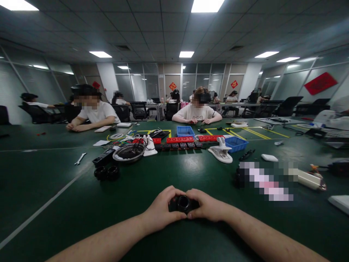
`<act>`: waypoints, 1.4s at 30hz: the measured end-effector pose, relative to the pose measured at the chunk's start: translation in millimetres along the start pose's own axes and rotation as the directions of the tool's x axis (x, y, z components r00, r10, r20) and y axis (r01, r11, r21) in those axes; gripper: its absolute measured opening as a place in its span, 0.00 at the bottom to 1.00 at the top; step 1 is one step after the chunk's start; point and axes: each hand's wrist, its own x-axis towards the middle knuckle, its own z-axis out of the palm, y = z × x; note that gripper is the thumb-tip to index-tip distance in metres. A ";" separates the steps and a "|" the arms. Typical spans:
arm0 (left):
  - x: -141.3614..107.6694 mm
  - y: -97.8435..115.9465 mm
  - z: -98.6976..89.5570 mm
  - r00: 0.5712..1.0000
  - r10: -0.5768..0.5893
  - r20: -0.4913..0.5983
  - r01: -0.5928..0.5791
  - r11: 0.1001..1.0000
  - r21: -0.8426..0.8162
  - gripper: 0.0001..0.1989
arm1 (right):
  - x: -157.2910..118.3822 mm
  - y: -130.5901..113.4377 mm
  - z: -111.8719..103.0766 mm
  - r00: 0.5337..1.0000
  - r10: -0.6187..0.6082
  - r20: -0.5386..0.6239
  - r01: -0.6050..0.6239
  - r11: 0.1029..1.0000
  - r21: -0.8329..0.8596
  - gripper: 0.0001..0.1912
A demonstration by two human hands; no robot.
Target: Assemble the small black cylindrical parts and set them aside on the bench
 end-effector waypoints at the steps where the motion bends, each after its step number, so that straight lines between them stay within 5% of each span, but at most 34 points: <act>1: 0.1 0.4 1.0 1.000 -0.008 -0.013 0.008 1.000 0.001 0.17 | 0.5 0.9 2.2 0.999 0.027 -0.024 -0.027 1.000 0.017 0.14; 6: -0.1 -1.8 11.3 0.987 -0.087 -0.134 0.089 0.996 0.009 0.17 | 4.8 -3.0 20.4 0.948 0.211 -0.240 -0.249 0.959 -0.138 0.18; 11: -0.5 -6.1 15.5 0.972 -0.095 -0.213 0.101 0.995 0.018 0.17 | 5.4 -15.3 28.0 0.910 0.176 -0.375 -0.332 0.850 -0.408 0.18; 19: -1.6 -4.6 3.1 0.997 -0.007 -0.072 0.008 1.000 0.007 0.17 | -2.0 -7.3 8.9 0.993 0.011 -0.117 -0.015 0.999 -0.030 0.26; 28: -1.5 -6.2 0.8 1.000 -0.017 -0.019 0.016 0.999 -0.028 0.19 | -1.2 -7.3 -2.8 1.000 -0.026 0.007 0.026 0.998 0.062 0.18; 42: -0.1 -6.0 1.2 1.000 -0.024 -0.014 0.024 0.999 -0.034 0.19 | 1.4 -1.8 -0.9 1.000 -0.007 -0.002 0.007 0.996 0.089 0.13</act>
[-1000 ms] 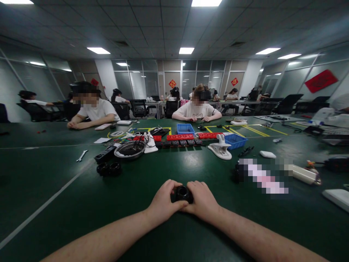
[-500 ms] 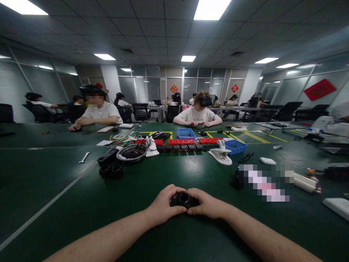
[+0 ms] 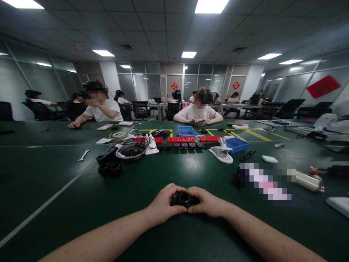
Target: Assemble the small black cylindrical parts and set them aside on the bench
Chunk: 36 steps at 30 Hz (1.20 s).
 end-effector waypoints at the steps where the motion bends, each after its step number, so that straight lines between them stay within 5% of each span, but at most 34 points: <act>1: 0.0 0.2 0.5 1.000 0.000 -0.003 0.000 1.000 0.001 0.19 | 0.0 1.1 0.5 1.000 0.016 -0.008 -0.016 1.000 0.011 0.13; 6: -1.3 3.7 6.8 0.997 -0.047 -0.058 0.049 0.998 0.043 0.19 | 0.9 4.5 8.2 0.992 0.102 -0.073 -0.102 0.995 0.002 0.17; 10: -3.4 5.5 12.7 0.980 -0.119 -0.158 0.126 0.991 0.035 0.18 | 3.5 0.9 23.0 0.944 0.193 -0.266 -0.252 0.945 -0.209 0.19; 14: -3.1 2.5 13.3 0.972 -0.125 -0.200 0.133 0.991 0.027 0.17 | 3.6 -7.5 31.7 0.907 0.161 -0.389 -0.331 0.844 -0.423 0.19; 19: -1.4 -2.6 7.5 0.994 -0.025 -0.107 0.025 1.000 -0.003 0.18 | -1.0 -10.6 21.9 0.966 0.057 -0.250 -0.139 0.935 -0.325 0.28; 25: -0.9 -4.4 2.3 0.999 0.026 -0.022 -0.026 1.000 0.010 0.20 | -2.7 -4.5 4.0 1.000 0.017 -0.023 -0.020 0.990 -0.137 0.18; 36: -0.6 -3.4 -1.1 1.000 0.018 0.021 -0.019 1.000 0.003 0.21 | -2.4 -1.3 -0.3 1.000 -0.020 0.021 0.021 0.999 -0.034 0.16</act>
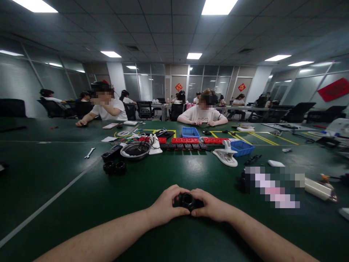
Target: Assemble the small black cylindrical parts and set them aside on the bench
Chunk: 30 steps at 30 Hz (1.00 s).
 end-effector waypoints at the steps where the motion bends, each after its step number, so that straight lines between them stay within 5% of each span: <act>1: 0.0 -0.2 -0.1 1.000 0.002 -0.002 -0.002 1.000 -0.001 0.21 | 0.5 -0.1 0.3 1.000 0.012 -0.010 -0.012 1.000 0.005 0.15; 9: -0.9 3.2 8.4 0.989 -0.078 -0.124 0.078 0.997 -0.003 0.20 | 4.9 -0.5 13.4 0.968 0.178 -0.178 -0.199 0.974 -0.106 0.15; 15: -0.2 3.4 17.0 0.946 -0.145 -0.291 0.154 0.988 0.008 0.20 | 9.3 -10.6 31.2 0.884 0.252 -0.394 -0.411 0.821 -0.396 0.11; 20: 1.3 -1.4 11.9 0.970 -0.076 -0.231 0.074 0.997 -0.016 0.19 | 8.1 -8.6 26.7 0.912 0.138 -0.387 -0.303 0.862 -0.407 0.17; 24: 0.3 -4.4 8.9 0.982 -0.010 -0.188 0.009 1.000 -0.008 0.19 | 6.2 0.9 15.1 0.978 0.011 -0.209 -0.055 0.977 -0.205 0.20; 30: -1.9 -1.7 7.0 0.974 0.095 -0.206 -0.082 0.994 0.071 0.18 | 4.9 7.5 8.3 0.994 0.017 -0.109 -0.019 1.000 -0.017 0.18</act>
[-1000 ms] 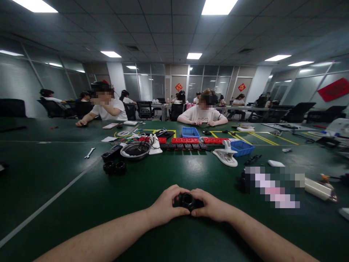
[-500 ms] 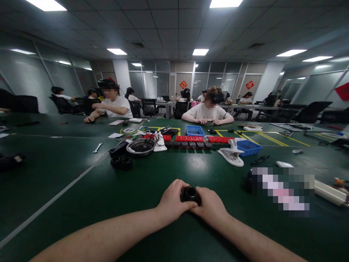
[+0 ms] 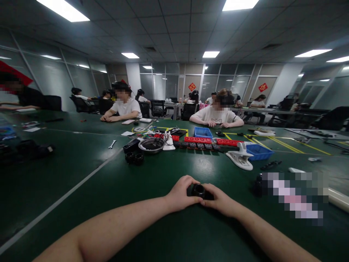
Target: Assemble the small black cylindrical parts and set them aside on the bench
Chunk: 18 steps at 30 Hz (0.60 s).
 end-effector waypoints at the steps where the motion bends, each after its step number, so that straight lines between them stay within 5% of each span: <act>1: -0.1 0.6 -0.3 1.000 0.000 0.004 0.000 1.000 0.000 0.18 | -0.1 -0.2 0.2 1.000 0.002 0.001 -0.002 1.000 0.004 0.18; 12: -1.6 1.1 -2.8 0.997 -0.023 0.069 0.022 1.000 0.010 0.25 | -1.3 -6.4 -3.6 0.998 0.054 0.038 -0.055 0.998 0.036 0.15; 18: -1.4 7.1 -6.1 0.994 -0.023 0.108 0.024 1.000 -0.007 0.21 | -0.7 -7.6 -6.4 0.992 0.116 0.048 -0.119 0.990 0.071 0.13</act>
